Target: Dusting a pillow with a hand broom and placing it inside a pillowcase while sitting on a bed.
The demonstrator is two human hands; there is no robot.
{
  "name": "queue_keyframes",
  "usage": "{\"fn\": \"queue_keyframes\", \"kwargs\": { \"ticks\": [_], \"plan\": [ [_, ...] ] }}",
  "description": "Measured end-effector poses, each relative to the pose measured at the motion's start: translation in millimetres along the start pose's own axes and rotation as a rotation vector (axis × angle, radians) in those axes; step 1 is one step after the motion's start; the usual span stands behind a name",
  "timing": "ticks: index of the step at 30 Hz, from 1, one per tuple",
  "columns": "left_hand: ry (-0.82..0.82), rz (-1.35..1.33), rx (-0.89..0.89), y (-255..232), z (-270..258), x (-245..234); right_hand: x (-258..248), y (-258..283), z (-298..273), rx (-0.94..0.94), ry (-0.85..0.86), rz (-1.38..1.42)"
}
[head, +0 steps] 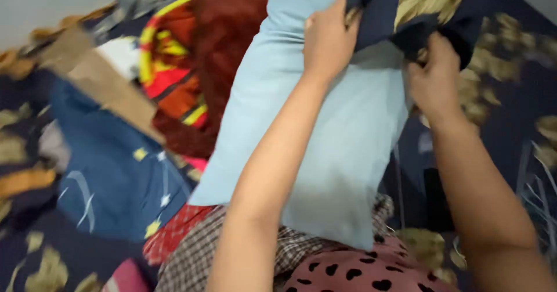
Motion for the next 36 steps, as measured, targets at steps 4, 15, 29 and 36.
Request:
{"fn": "queue_keyframes", "kwargs": {
  "ticks": [4, 15, 29, 36],
  "plan": [
    [0.139, 0.165, 0.096, -6.5, -74.3, 100.2, -24.6, -69.4, -76.3, 0.180, 0.205, -0.345],
    [0.715, 0.353, 0.380, 11.2, -165.3, 179.3, -107.3, -98.1, -268.9, 0.819, 0.886, -0.817],
    [0.728, 0.394, 0.499, 4.0, -179.0, 168.1, -71.8, -135.2, -247.7, 0.567, 0.261, -0.662],
    [0.601, 0.418, 0.501, 15.8, -177.0, 170.7, -73.5, -115.2, -241.3, 0.511, 0.182, -0.692]
  ]
}}
Point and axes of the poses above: each hand's wrist, its own z-axis towards the middle knuckle, its own x-axis out of the palm, y = z × x, the point moved 5 cm from there along z, towards the middle knuckle, and after that the axes turned 12 degrees about -y, right-handed, at the moved point
